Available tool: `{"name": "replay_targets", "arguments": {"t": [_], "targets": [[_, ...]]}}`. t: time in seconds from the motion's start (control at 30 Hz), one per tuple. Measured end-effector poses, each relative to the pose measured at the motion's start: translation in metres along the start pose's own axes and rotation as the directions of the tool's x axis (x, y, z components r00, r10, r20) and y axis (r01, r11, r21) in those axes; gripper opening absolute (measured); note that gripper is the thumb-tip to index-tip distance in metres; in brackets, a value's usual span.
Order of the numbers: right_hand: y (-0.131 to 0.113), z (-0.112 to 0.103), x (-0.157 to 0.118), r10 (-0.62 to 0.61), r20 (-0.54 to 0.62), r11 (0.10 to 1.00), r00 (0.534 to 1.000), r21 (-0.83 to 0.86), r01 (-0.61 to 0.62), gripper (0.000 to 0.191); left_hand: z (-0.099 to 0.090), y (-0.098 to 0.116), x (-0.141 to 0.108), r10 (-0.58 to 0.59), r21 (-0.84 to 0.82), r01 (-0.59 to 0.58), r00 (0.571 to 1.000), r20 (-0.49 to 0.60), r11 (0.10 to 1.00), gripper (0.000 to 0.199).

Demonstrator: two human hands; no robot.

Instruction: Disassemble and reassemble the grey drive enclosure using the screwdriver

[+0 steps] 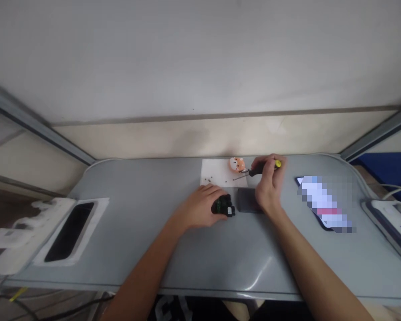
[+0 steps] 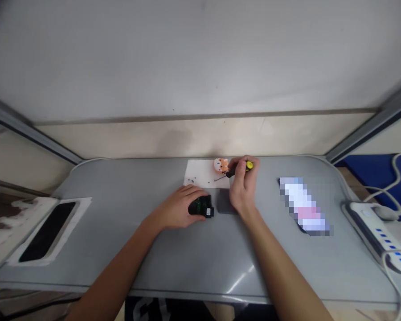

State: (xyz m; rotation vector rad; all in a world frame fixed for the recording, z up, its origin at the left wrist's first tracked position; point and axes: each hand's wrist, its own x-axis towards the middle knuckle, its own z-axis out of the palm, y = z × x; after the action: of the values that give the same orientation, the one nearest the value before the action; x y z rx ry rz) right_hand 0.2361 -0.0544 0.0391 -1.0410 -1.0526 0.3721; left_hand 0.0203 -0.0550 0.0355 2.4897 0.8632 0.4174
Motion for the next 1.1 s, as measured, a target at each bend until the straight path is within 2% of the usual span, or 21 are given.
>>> {"name": "replay_targets", "arguments": {"t": [0.13, 0.27, 0.43, 0.63, 0.93, 1.0, 1.1], "targets": [[-0.006, 0.003, 0.001, 0.075, 0.014, 0.991, 0.997, 0.107, -0.076, 0.032, -0.001, 0.001, 0.000, -0.010, 0.019, 0.011, 1.000, -0.025, 1.000, 0.052], [-0.008, 0.006, 0.001, 0.159, 0.041, 0.962, 0.986, 0.219, -0.164, 0.035, 0.004, -0.003, 0.001, -0.026, 0.079, 0.041, 0.984, -0.175, 0.996, 0.033], [-0.008, 0.008, -0.002, 0.201, 0.065, 0.932, 0.977, 0.295, -0.211, 0.036, 0.010, -0.012, 0.005, 0.077, 0.148, -0.038, 0.961, -0.267, 0.988, 0.020], [-0.007, 0.009, -0.004, 0.214, 0.049, 0.910, 0.976, 0.353, -0.217, 0.035, 0.011, -0.015, 0.007, 0.204, 0.191, -0.144, 0.918, -0.341, 0.971, 0.016], [-0.012, 0.010, -0.006, 0.191, 0.075, 0.906, 0.979, 0.370, -0.205, 0.034, 0.017, -0.019, 0.006, 0.189, 0.190, -0.127, 0.915, -0.356, 0.974, 0.015], [-0.013, 0.010, -0.007, 0.181, 0.095, 0.919, 0.979, 0.339, -0.203, 0.035, 0.012, -0.015, 0.005, 0.156, 0.172, -0.104, 0.933, -0.325, 0.980, 0.014], [-0.016, 0.010, -0.011, 0.155, 0.147, 0.944, 0.977, 0.270, -0.190, 0.034, 0.001, -0.006, 0.001, 0.103, 0.142, -0.072, 0.969, -0.225, 0.987, 0.028]]}}
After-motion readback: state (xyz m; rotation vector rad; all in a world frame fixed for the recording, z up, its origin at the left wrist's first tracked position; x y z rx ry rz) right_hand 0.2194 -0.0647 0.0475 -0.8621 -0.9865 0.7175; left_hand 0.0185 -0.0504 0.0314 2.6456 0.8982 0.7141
